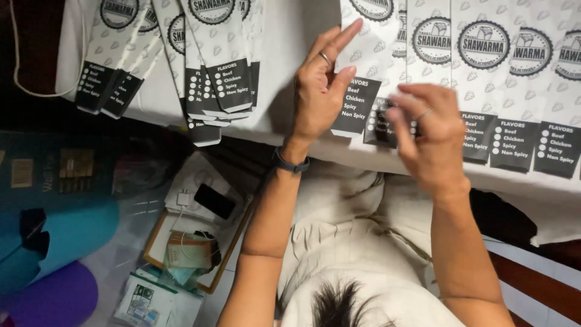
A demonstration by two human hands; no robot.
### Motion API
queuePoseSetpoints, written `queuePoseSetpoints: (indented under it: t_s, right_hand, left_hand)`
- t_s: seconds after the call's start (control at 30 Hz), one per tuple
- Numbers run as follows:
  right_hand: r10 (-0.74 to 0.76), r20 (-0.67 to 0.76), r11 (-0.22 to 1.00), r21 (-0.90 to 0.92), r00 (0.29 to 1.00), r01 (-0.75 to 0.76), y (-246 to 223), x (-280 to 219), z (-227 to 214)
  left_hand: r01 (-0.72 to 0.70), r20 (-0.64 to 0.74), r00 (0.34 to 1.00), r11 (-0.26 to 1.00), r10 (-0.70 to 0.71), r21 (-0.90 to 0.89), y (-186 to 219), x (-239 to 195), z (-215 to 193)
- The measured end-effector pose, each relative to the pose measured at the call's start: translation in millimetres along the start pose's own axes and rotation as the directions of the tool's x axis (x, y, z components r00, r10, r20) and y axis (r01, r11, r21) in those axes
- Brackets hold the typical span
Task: The person folds and sorts printed paper bags for food packaging by hand. They separate individual bags from a larger sheet and fold them along the creases to stack them on a table.
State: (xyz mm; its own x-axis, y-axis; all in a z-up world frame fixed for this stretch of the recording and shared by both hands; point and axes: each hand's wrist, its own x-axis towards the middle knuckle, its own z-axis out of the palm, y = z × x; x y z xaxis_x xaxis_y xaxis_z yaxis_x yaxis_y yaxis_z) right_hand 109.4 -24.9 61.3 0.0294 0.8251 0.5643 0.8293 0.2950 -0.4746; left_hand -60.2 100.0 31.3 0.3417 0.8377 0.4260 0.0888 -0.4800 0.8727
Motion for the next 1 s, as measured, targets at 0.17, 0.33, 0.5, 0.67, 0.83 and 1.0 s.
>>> queuePoseSetpoints:
  t_s: [0.17, 0.33, 0.5, 0.67, 0.83, 1.0]
  right_hand:
    - [-0.076, 0.083, 0.991, -0.103, 0.994, 0.084, 1, -15, 9]
    - [-0.095, 0.075, 0.987, -0.125, 0.993, 0.104, 2, -15, 10]
    - [-0.094, 0.08, 0.988, -0.117, 0.992, 0.103, 1, -15, 9]
    - [-0.103, 0.073, 0.99, -0.09, 0.992, 0.11, 3, -17, 11]
    - [-0.091, 0.085, 0.989, -0.107, 0.992, 0.1, 1, -16, 10]
    - [-0.096, 0.062, 0.989, -0.107, 0.993, 0.102, -1, -16, 10]
  left_hand:
    - [0.03, 0.044, 0.998, 0.97, -0.042, 0.242, -15, 4, 10]
    - [0.06, 0.048, 0.994, 0.87, -0.096, 0.489, -24, -7, 21]
    - [-0.171, 0.015, 0.982, 0.855, 0.187, 0.49, 3, -42, 1]
    - [-0.401, 0.239, 0.915, 0.806, 0.325, 0.436, 10, -80, -18]
    - [-0.468, 0.291, 0.879, 0.798, 0.377, 0.38, 1, -78, -31]
    - [-0.461, 0.304, 0.877, 0.833, 0.373, 0.306, 0, -76, -35]
